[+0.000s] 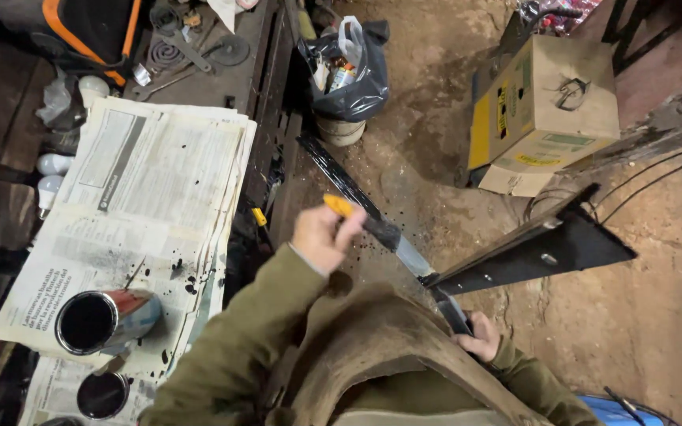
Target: The recorder is painting a three-pronged metal frame with black paint using a paintbrush in a workshop.
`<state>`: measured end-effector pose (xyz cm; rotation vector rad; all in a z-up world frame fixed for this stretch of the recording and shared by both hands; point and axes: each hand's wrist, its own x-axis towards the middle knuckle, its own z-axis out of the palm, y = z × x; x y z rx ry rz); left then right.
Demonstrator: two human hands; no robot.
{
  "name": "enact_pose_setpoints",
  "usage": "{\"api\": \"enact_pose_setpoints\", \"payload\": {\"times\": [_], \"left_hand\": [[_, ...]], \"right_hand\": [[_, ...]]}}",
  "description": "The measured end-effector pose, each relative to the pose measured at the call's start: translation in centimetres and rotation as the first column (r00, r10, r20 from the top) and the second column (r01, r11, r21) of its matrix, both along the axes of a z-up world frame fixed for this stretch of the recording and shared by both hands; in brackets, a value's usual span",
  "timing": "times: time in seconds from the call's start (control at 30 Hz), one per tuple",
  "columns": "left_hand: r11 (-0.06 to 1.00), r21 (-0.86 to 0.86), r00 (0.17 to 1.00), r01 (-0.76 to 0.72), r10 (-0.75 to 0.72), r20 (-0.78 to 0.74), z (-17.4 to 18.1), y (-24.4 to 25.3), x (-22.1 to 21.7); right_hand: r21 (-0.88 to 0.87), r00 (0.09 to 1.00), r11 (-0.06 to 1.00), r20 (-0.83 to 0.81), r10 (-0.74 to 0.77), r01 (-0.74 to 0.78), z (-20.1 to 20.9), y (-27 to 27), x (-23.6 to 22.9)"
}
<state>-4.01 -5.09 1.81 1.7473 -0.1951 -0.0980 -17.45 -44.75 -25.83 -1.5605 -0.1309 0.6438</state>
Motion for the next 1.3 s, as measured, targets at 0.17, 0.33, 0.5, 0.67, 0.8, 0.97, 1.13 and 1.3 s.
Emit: {"api": "enact_pose_setpoints", "payload": {"times": [0.17,0.33,0.5,0.67,0.8,0.97,1.13,1.3], "left_hand": [[0.927,0.302,0.95,-0.221,0.135,0.281,0.9,0.8,0.6],[0.993,0.102,0.988,-0.063,0.047,0.148,-0.3,0.9,0.6],[0.858,0.495,0.802,-0.139,-0.195,0.564,-0.9,-1.0,-1.5],[0.969,0.236,0.959,0.073,-0.133,0.251,1.5,-1.9,-2.0],[0.915,0.331,0.861,-0.231,0.033,0.508,1.3,-1.4,-1.3],[0.964,0.246,0.887,-0.103,-0.023,0.461,2.5,-1.8,-2.4],[0.991,0.116,0.934,-0.066,0.021,0.357,2.8,-2.7,-3.2],[0.977,0.186,0.964,0.1,-0.142,0.226,2.3,-2.7,-3.0]], "right_hand": [[-0.028,0.996,0.999,0.074,0.047,-0.045,-0.1,-0.6,0.5],[0.095,1.0,0.995,0.014,0.02,-0.021,-0.3,-1.0,0.6],[-0.076,0.997,0.996,0.046,0.058,-0.055,-0.3,-1.3,0.3],[-0.072,0.999,0.997,0.015,0.041,-0.04,2.4,-0.4,0.0],[-0.143,0.994,0.985,0.041,0.103,-0.097,3.7,-0.3,1.2],[-0.13,0.996,0.987,-0.005,0.091,-0.091,4.4,-0.3,0.5],[-0.117,0.996,0.989,-0.037,0.081,-0.084,5.2,-0.5,-0.1],[-0.058,0.998,0.997,0.0,0.056,-0.056,4.7,-1.2,0.4]]}}
